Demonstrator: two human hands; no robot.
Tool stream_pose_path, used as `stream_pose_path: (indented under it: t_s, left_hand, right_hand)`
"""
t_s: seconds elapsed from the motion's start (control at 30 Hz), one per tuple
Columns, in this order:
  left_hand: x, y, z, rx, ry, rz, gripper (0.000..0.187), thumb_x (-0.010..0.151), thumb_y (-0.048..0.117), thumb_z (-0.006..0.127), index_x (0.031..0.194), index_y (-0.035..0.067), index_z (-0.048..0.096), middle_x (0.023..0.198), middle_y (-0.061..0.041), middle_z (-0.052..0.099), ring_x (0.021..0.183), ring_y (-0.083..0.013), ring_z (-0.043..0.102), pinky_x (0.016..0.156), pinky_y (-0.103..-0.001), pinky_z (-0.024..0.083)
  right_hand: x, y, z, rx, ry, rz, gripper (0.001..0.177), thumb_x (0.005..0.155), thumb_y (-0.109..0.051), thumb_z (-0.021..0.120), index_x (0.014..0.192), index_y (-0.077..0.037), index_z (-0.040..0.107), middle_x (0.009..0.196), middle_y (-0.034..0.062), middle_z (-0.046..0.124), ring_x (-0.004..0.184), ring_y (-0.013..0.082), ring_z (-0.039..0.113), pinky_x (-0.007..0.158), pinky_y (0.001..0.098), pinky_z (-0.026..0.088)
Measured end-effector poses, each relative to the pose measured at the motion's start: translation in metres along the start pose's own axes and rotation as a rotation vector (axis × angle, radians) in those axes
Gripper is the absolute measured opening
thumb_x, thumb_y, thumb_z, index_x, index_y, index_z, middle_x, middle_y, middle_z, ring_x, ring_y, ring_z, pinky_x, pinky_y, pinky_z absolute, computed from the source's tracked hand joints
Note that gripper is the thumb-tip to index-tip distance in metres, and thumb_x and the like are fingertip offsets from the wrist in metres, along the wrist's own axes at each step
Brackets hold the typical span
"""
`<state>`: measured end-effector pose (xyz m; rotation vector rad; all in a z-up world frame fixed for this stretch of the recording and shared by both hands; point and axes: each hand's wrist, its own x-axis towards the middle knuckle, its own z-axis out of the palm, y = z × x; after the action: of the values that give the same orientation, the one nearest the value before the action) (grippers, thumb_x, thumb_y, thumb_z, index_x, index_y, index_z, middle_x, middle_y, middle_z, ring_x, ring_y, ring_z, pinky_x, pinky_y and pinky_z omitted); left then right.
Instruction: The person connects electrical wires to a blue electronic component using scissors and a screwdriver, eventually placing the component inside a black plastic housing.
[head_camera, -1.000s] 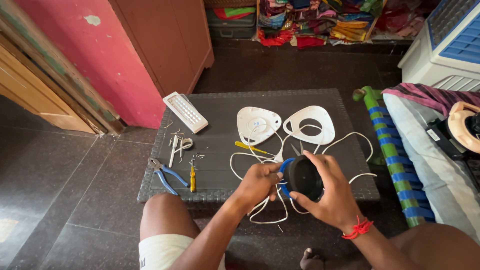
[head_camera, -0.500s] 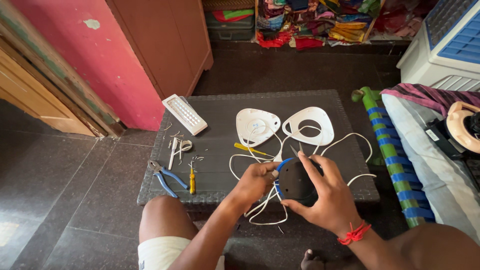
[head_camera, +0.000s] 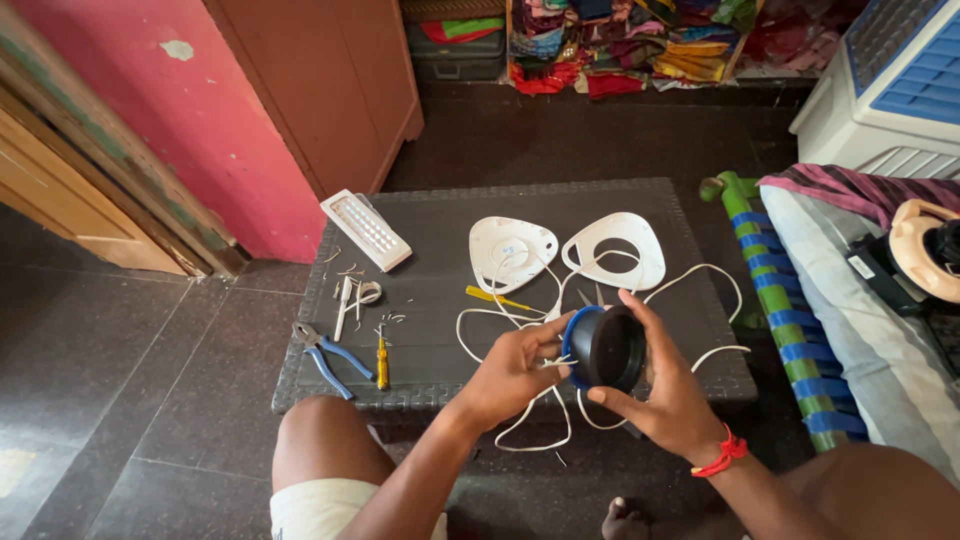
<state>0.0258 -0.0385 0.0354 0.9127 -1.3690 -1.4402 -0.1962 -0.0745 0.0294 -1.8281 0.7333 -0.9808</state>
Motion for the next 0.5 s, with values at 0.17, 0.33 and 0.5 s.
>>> stream_pose_path:
  t_s: [0.17, 0.33, 0.5]
  left_hand:
    - [0.001, 0.000, 0.001, 0.123, 0.063, 0.040, 0.072, 0.093, 0.002, 0.066, 0.157, 0.003, 0.032, 0.153, -0.014, 0.050, 0.134, -0.0173, 0.057, 0.109, -0.031, 0.048]
    - [0.001, 0.011, 0.022, 0.322, 0.428, -0.124, 0.040, 0.087, 0.008, 0.077, 0.123, 0.003, 0.059, 0.092, -0.014, 0.079, 0.076, -0.0126, 0.067, 0.066, -0.026, 0.051]
    - [0.003, 0.004, 0.022, 0.364, 0.515, -0.073, 0.014, 0.088, 0.008, 0.080, 0.089, -0.002, 0.070, 0.073, -0.011, 0.077, 0.061, -0.0062, 0.061, 0.055, -0.024, 0.047]
  right_hand:
    - [-0.001, 0.009, 0.000, 0.136, 0.015, 0.041, 0.101, 0.079, -0.023, 0.083, 0.160, -0.006, 0.025, 0.144, 0.0181, 0.050, 0.135, 0.0264, 0.053, 0.110, 0.0396, 0.046]
    - [0.001, 0.012, 0.005, 0.088, 0.119, 0.004, 0.095, 0.076, -0.016, 0.083, 0.154, -0.003, 0.030, 0.135, 0.0186, 0.054, 0.127, 0.0248, 0.058, 0.106, 0.0379, 0.049]
    - [0.002, 0.009, 0.007, -0.013, 0.175, -0.030, 0.092, 0.076, -0.015, 0.083, 0.152, -0.002, 0.032, 0.133, 0.0182, 0.055, 0.125, 0.0237, 0.060, 0.105, 0.0369, 0.050]
